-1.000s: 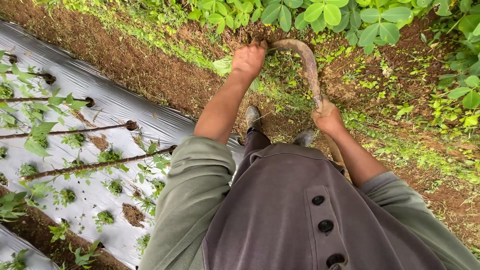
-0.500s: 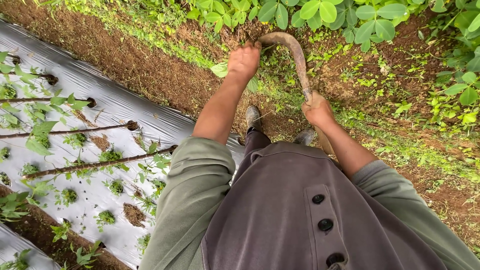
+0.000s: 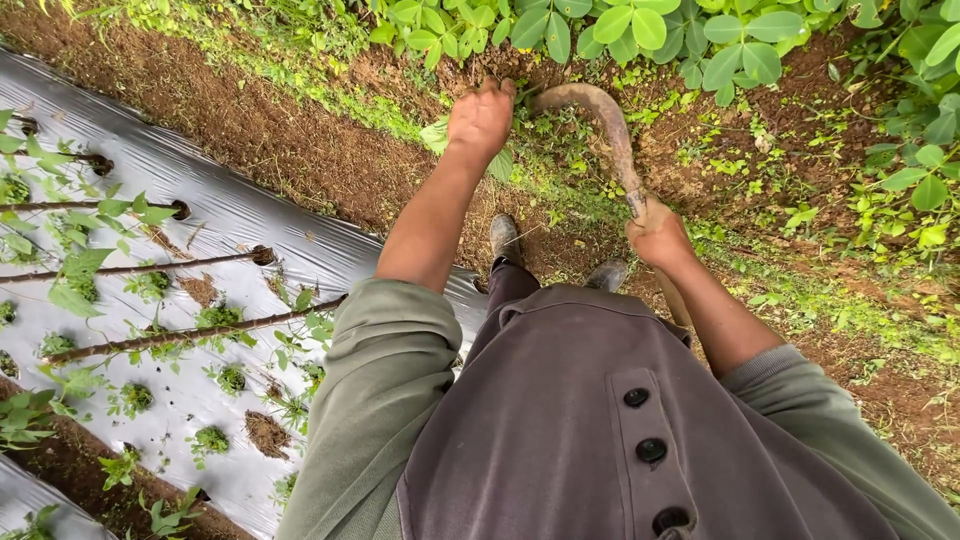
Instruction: Using a sickle to clear weeds growing along the edge of a cultivated field row covered in plastic mulch.
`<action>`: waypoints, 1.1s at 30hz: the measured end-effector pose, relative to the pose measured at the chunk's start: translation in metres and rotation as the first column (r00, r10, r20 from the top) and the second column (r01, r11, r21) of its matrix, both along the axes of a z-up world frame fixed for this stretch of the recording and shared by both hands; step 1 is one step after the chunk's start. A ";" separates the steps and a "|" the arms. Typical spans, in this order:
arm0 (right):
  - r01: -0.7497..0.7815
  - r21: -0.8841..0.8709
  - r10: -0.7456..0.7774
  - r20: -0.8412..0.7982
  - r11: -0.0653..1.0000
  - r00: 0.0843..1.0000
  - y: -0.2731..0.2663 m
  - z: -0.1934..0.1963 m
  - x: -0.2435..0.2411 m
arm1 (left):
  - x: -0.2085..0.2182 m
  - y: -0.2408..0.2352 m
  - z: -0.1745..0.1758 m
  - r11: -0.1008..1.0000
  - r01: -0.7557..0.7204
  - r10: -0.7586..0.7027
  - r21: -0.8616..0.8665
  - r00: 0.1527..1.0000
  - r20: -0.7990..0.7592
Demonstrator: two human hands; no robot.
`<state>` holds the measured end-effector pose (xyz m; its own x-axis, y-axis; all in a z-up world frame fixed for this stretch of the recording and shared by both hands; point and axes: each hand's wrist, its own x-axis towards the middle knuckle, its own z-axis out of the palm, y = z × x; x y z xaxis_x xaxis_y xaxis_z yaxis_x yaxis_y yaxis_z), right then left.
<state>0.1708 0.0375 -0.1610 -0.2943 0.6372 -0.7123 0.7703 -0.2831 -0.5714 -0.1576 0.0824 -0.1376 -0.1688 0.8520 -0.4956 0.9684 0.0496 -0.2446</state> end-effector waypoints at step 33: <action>0.318 -0.104 -0.330 -0.135 0.942 0.934 -0.015 -0.030 0.072 | 0.145 0.036 0.015 0.986 -0.042 -0.002 0.159 0.964 0.267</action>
